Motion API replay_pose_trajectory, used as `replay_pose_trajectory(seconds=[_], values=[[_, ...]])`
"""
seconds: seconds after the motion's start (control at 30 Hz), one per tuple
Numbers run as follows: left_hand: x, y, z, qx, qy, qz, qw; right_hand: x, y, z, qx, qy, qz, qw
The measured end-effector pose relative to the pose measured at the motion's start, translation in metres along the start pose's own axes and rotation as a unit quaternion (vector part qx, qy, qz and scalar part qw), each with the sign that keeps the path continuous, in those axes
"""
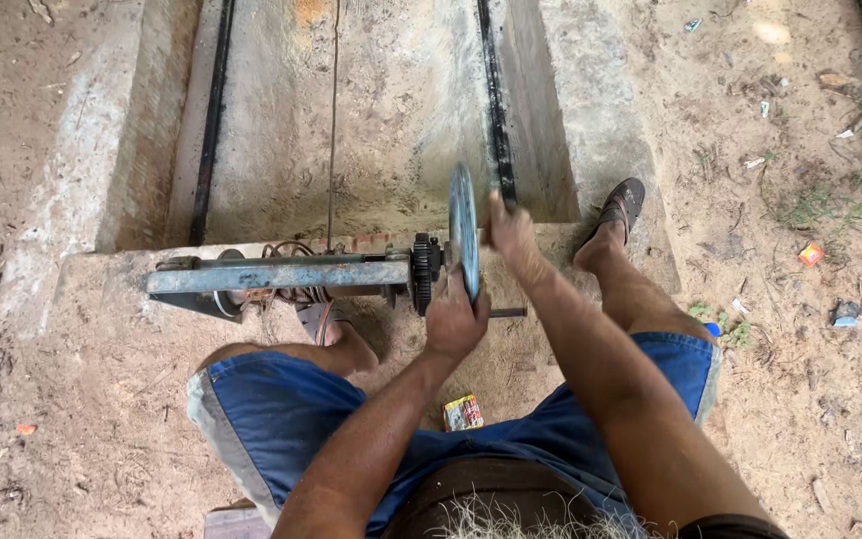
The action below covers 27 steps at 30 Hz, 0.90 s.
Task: The person sits beside a concrete well and turns a hand-cranked winch wheel to raise or lower a rope. The hands grip the wheel and rotate it repeatedly while the rope moves vertically in the well shaft.
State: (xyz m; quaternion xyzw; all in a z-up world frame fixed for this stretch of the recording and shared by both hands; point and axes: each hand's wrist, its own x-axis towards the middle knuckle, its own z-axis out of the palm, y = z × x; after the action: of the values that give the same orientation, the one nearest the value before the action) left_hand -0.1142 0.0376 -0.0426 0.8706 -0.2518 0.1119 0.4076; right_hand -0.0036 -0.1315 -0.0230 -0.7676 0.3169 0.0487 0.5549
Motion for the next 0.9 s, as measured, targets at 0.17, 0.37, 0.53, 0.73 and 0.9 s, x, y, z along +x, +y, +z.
replay_pose_trajectory(seconds=[0.17, 0.37, 0.53, 0.73, 0.9], values=[[-0.019, 0.008, -0.01, -0.061, -0.087, -0.084, 0.991, 0.006, -0.057, -0.009, 0.086, -0.069, 0.017, 0.994], [-0.036, 0.008, -0.024, -0.07, -0.008, 0.044, 0.997, 0.013, -0.083, 0.02, -0.019, -0.053, 0.068, 0.996], [-0.046, 0.002, -0.027, -0.078, -0.039, 0.002, 0.996, 0.022, -0.059, 0.034, 0.079, -0.121, 0.015, 0.989], [-0.049, -0.011, -0.017, -0.245, -0.175, -0.204, 0.931, 0.003, -0.039, 0.032, -0.061, -0.114, -0.093, 0.987], [-0.044, -0.052, 0.015, -0.345, -0.163, -0.37, 0.847, -0.051, -0.023, 0.027, -0.031, -0.065, -0.146, 0.987]])
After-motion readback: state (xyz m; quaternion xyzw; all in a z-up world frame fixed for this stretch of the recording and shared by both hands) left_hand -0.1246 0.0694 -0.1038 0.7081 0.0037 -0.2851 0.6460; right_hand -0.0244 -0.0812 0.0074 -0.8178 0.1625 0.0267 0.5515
